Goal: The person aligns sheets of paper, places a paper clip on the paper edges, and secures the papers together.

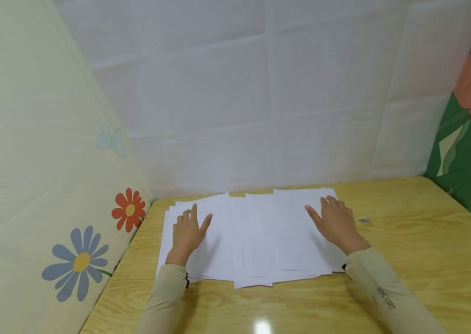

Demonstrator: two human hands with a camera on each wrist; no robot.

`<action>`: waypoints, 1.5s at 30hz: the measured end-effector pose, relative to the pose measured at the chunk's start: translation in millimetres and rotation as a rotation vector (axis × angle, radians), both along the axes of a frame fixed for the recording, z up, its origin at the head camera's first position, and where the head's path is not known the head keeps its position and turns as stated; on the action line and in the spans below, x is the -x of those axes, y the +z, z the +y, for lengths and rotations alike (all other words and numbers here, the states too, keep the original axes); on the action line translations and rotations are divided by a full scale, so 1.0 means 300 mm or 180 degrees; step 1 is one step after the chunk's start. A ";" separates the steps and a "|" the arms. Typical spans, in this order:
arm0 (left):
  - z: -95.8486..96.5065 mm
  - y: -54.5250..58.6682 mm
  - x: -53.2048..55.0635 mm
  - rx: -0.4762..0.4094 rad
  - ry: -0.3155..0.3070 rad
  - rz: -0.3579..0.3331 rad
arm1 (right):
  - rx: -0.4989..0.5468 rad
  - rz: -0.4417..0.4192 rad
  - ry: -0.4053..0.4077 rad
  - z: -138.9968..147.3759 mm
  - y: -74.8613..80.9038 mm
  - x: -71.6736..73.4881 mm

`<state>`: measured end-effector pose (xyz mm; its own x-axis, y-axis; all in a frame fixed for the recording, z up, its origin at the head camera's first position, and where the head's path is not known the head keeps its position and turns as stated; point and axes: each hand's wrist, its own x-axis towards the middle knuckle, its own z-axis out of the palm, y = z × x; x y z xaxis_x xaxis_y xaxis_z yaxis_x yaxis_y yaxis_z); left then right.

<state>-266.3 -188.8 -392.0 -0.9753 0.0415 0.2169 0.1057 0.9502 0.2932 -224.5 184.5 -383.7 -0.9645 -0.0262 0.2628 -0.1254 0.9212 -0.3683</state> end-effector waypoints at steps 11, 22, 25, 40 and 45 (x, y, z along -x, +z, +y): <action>-0.086 -0.016 0.010 0.0035 0.0139 -0.0154 | -0.0064 -0.0067 -0.0101 0.016 -0.014 -0.004; -0.146 -0.055 0.017 0.0088 0.0254 -0.0220 | -0.0003 -0.0626 -0.0102 0.034 -0.023 0.009; -0.162 -0.065 0.023 0.0101 0.0299 -0.0271 | 0.0037 -0.0782 -0.0136 0.047 -0.035 0.019; -0.220 -0.064 0.037 0.0199 0.0443 -0.0545 | 0.0053 -0.1177 -0.0301 0.120 -0.078 0.042; -0.230 -0.039 0.040 0.0314 0.0502 -0.0670 | 0.0045 -0.1244 -0.0284 0.132 -0.075 0.039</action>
<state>-278.2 -257.9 -403.7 -0.9946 -0.1034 0.0114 -0.0991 0.9751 0.1985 -236.2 223.9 -406.3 -0.9902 0.0632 -0.1246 0.1070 0.9167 -0.3850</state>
